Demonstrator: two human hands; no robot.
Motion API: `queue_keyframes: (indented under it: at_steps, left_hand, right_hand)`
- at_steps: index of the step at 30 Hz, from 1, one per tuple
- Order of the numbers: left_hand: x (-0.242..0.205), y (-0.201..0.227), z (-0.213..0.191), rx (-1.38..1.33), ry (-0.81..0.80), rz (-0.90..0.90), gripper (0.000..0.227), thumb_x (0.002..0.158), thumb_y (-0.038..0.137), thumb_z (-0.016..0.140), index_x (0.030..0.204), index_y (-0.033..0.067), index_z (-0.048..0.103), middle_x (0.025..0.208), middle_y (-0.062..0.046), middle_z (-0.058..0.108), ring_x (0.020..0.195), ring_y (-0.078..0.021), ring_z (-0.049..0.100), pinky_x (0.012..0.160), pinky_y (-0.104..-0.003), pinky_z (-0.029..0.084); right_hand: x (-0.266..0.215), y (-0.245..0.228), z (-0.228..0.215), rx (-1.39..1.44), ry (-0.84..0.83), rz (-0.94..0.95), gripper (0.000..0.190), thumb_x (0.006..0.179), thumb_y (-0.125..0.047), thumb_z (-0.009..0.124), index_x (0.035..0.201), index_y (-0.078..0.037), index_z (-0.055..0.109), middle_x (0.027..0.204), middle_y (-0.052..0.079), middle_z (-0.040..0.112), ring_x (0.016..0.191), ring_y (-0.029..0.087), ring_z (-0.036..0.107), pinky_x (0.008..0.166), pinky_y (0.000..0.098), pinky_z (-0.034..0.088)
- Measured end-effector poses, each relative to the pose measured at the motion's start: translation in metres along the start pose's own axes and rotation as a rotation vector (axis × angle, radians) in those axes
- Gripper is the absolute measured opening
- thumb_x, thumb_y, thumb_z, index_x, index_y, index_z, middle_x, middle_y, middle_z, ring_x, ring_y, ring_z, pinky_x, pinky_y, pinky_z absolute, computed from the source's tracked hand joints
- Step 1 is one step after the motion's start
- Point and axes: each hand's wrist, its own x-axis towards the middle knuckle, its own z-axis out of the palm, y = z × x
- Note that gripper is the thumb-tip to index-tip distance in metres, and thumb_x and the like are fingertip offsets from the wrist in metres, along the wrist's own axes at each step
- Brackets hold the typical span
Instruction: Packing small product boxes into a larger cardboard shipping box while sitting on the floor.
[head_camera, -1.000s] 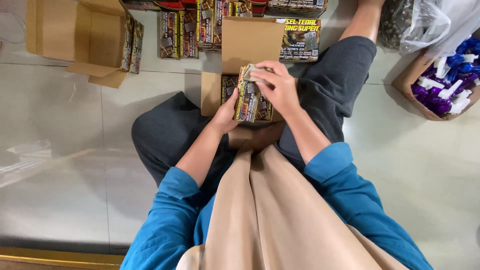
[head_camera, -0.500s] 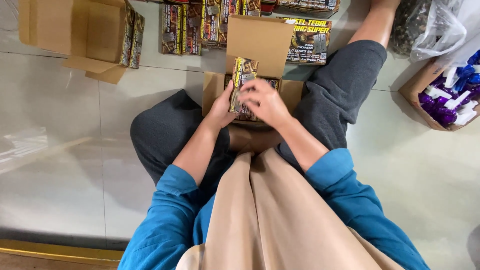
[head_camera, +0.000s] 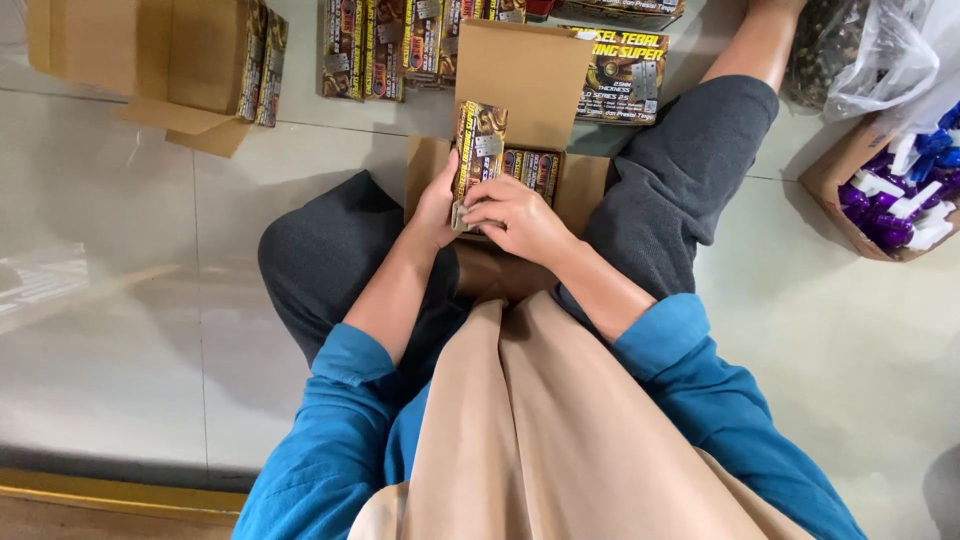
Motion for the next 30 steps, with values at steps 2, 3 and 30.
queue_keyframes:
  at_steps: [2, 3, 30]
  left_hand:
    - [-0.001, 0.002, 0.005, 0.003, 0.013, -0.013, 0.061, 0.098, 0.063, 0.045, 0.101, 0.0066, 0.067, 0.07, -0.001, 0.06, 0.051, -0.0108, 0.051, 0.052, -0.018, 0.048]
    - [0.0, 0.003, 0.007, 0.008, 0.023, -0.031, 0.06, 0.098, 0.064, 0.046, 0.097, 0.0086, 0.068, 0.066, 0.002, 0.059, 0.049, -0.0102, 0.05, 0.05, -0.017, 0.047]
    - [0.041, -0.045, -0.078, 0.305, 0.195, -0.06, 0.046, 0.107, 0.048, 0.052, 0.149, 0.0303, 0.051, 0.135, -0.015, 0.055, 0.106, -0.025, 0.061, 0.089, -0.039, 0.053]
  right_hand:
    - [0.002, 0.003, 0.0, 0.033, 0.001, -0.014, 0.012, 0.082, 0.004, 0.076, 0.09, -0.005, 0.078, 0.109, 0.01, 0.073, 0.096, 0.035, 0.068, 0.085, 0.0457, 0.058]
    - [0.003, 0.004, -0.001, 0.062, 0.007, -0.024, 0.009, 0.084, 0.002, 0.077, 0.089, -0.005, 0.078, 0.108, 0.01, 0.074, 0.095, 0.034, 0.068, 0.085, 0.0444, 0.058]
    - [0.021, 0.033, -0.042, -0.12, 0.322, 0.232, 0.014, 0.086, 0.013, 0.071, 0.09, 0.001, 0.075, 0.108, 0.016, 0.067, 0.105, 0.032, 0.065, 0.092, 0.0465, 0.056]
